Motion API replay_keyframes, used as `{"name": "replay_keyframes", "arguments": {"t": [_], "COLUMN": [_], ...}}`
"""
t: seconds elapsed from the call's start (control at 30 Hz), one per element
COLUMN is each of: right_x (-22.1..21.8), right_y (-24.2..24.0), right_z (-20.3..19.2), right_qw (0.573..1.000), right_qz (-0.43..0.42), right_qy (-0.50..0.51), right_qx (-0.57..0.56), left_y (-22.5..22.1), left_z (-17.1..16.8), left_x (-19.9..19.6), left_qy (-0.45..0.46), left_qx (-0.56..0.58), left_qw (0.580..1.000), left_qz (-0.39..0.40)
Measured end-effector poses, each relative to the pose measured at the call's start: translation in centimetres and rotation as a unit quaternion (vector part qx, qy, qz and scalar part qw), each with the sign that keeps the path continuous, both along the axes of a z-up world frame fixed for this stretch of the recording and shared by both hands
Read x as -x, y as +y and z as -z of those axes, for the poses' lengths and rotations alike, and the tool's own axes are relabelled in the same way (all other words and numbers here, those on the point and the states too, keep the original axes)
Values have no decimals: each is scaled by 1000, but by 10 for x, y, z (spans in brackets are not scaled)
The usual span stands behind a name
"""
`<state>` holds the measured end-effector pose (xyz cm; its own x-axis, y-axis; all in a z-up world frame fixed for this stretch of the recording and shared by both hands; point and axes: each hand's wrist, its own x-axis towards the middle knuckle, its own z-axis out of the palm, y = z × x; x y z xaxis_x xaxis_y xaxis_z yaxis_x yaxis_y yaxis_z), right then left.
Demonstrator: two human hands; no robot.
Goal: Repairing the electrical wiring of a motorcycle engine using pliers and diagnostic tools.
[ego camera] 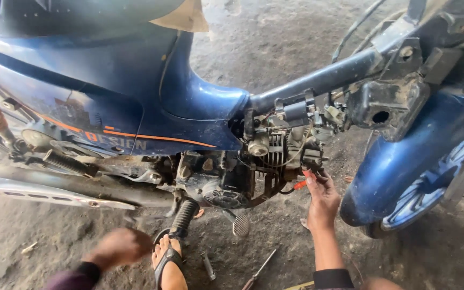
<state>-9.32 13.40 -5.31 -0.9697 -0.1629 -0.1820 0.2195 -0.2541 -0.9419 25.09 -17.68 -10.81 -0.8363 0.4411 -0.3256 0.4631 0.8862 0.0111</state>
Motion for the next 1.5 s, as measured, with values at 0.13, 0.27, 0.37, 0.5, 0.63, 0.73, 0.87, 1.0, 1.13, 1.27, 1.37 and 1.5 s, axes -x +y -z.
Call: {"name": "replay_keyframes", "arguments": {"t": [0.13, 0.27, 0.37, 0.5, 0.63, 0.73, 0.87, 1.0, 1.13, 1.27, 1.37, 1.5], "right_x": [-1, 0, -1, 2, 0, -3, 1, 0, 4, 1, 2, 2], "right_y": [-4, -3, -4, -6, -6, -9, -11, -12, -7, -5, -6, -6], "right_z": [-5, -8, -15, -12, -11, -15, -16, -24, -10, -10, -8, -10], "right_qw": [1000, 999, 999, 999, 999, 998, 999, 999, 999, 999, 999, 999], "right_qz": [14, 24, 23, 19, 30, 41, 32, 15, 14, -3, 14, 6], "right_qy": [4, -5, -23, -11, -35, -56, -30, -43, -34, -25, -18, 8], "right_qx": [-25, -30, -38, -32, 1, -1, 8, -18, -11, -20, -23, -43], "left_y": [-33, -9, -26, -31, -26, -26, -16, 88, 115, 98, 98, 96], "left_z": [-89, -149, -119, -111, -118, -109, -64, -80, 47, 70, 48, 54], "left_x": [23, 67, 45, 38, 39, 34, 20, 96, 73, 35, 48, 46], "left_qy": [-75, -77, -115, -75, 11, 83, 44, -385, 146, 86, 228, 198], "left_qx": [78, 16, 15, -53, -116, -140, -104, -78, -371, -111, -141, -159], "left_qw": [991, 992, 993, 995, 993, 986, 993, 652, 914, 964, 956, 959], "left_qz": [74, -96, -36, -32, 26, 20, 20, -649, -72, -226, -119, -121]}}
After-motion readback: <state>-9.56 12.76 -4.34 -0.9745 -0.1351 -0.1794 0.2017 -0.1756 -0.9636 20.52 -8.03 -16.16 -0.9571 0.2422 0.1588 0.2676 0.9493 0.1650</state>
